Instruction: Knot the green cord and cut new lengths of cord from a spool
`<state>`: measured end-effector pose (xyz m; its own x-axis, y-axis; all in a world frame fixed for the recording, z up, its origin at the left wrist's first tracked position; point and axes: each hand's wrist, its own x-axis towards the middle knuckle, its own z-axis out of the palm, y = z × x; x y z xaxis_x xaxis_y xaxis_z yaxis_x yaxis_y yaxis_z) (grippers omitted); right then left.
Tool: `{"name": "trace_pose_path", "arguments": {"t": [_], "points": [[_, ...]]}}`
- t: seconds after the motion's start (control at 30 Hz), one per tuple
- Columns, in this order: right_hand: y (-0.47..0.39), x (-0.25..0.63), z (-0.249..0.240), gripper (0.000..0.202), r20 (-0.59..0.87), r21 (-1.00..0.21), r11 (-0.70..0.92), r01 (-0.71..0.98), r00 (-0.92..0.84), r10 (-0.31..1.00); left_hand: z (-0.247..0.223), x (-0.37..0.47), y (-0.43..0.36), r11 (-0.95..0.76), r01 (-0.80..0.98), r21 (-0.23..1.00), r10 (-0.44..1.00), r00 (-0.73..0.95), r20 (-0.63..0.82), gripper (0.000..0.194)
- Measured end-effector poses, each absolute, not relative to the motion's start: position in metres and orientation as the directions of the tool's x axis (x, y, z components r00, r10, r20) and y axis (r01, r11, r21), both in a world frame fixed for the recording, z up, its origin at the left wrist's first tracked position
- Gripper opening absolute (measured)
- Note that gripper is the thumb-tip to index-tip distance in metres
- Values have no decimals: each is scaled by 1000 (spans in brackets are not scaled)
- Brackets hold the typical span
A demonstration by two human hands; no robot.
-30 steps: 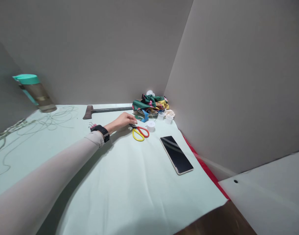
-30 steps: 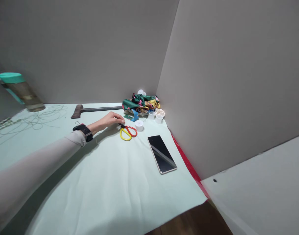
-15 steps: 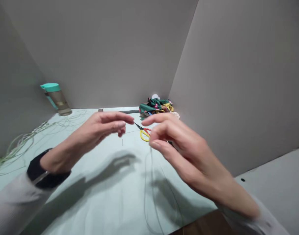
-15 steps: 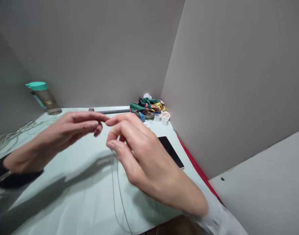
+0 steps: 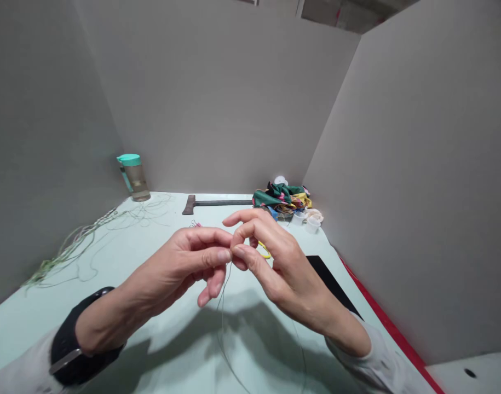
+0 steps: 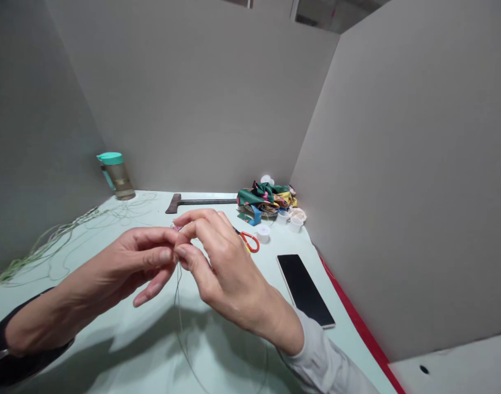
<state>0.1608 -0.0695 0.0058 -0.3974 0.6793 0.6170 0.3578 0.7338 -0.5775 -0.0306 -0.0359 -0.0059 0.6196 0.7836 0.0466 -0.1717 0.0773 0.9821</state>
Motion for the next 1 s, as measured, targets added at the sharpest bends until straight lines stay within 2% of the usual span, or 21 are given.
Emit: {"name": "trace_pose_path", "arguments": {"t": [0.1, 0.2, 0.27, 0.33, 0.43, 0.53, 0.63, 0.77, 0.9, 1.0], "points": [[-63, 160, 1, 19, 616, -599, 736, 315, -406, 675, -8, -32, -34, 63, -176, 982, 811, 582, 52, 14], [-56, 160, -5, 6, 571, -765, 632, 123, -325, 754, -9, -34, -33, 21, -201, 979, 858, 507, 86, 15], [-51, 159, -9, 20, 475, -870, 493, -17, -304, 826, -10, -33, -31, 0, -229, 973, 885, 453, 107, 14], [-45, 158, -14, 35, 340, -940, 321, -114, -365, 867, -11, -32, -30, -3, -252, 968, 901, 419, 112, 13], [-39, 152, -23, 50, 190, -973, 87, -214, -530, 827, -14, -32, -30, 17, -268, 963, 909, 406, 97, 14], [-38, 146, -27, 50, 117, -975, -24, -219, -603, 789, -13, -32, -33, 53, -283, 958, 913, 401, 68, 16], [-41, 143, -27, 50, 59, -976, -76, -202, -587, 807, -9, -31, -37, 52, -304, 951, 929, 363, 65, 18], [-44, 143, -26, 51, 60, -965, -87, -248, -532, 845, -3, -30, -41, 30, -319, 947, 937, 339, 84, 19], [-47, 143, -26, 41, 104, -951, -64, -301, -511, 853, -2, -30, -43, 39, -325, 945, 939, 335, 77, 17], [-50, 143, -25, 33, 126, -960, -21, -281, -496, 859, -2, -30, -44, 39, -332, 942, 938, 338, 81, 16]]}}
